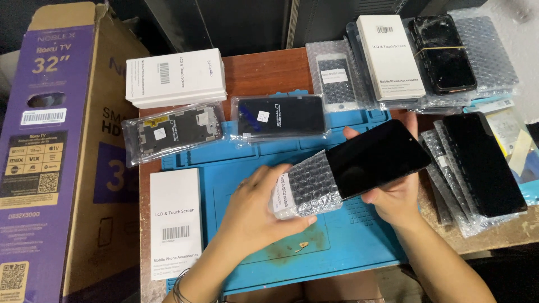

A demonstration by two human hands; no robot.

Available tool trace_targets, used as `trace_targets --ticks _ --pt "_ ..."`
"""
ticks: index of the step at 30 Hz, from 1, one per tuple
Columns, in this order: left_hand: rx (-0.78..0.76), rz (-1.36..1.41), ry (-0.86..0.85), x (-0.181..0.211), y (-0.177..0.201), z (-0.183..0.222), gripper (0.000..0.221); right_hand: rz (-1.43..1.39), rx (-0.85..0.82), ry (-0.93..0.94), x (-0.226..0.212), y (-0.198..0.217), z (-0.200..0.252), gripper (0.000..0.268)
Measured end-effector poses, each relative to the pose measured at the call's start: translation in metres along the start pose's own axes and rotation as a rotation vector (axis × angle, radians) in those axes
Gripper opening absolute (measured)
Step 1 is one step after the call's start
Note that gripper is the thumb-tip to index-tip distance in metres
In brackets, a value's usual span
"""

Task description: Unboxing and inspecting replacement mobile phone LCD and touch screens at a repair bench.

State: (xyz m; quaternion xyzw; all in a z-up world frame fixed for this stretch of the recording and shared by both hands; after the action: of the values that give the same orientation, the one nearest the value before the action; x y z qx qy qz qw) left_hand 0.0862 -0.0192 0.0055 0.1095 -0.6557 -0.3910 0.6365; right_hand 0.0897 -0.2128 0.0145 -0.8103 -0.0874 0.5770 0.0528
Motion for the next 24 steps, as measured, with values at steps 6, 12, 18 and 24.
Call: trace_targets --ticks 6,12,18,24 --pt "-0.163 0.096 0.072 0.008 -0.007 0.007 0.084 0.082 -0.057 0.117 0.001 0.000 0.009 0.087" --pt "-0.361 0.542 0.086 0.015 -0.017 0.014 0.051 0.244 -0.284 0.134 -0.005 -0.020 0.009 0.066" --pt "-0.604 0.927 0.094 0.012 -0.045 0.021 0.055 0.458 -0.273 0.352 -0.016 -0.018 0.017 0.055" --pt "-0.657 1.127 0.033 0.020 -0.046 0.023 0.063 0.456 -0.346 0.365 -0.024 -0.036 0.018 0.054"
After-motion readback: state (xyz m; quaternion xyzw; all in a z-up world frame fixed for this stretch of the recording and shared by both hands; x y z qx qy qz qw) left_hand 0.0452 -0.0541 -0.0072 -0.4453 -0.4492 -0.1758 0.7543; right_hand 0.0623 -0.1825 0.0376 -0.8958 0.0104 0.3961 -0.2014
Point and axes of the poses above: each hand's wrist, its own z-axis away from the middle knuckle, its own y-axis out of the back of the hand, x = y × z, the point moved 8 cm from there along -z, towards the middle knuckle, and after that the axes turned 1 degree about z, right-handed, at the moved point
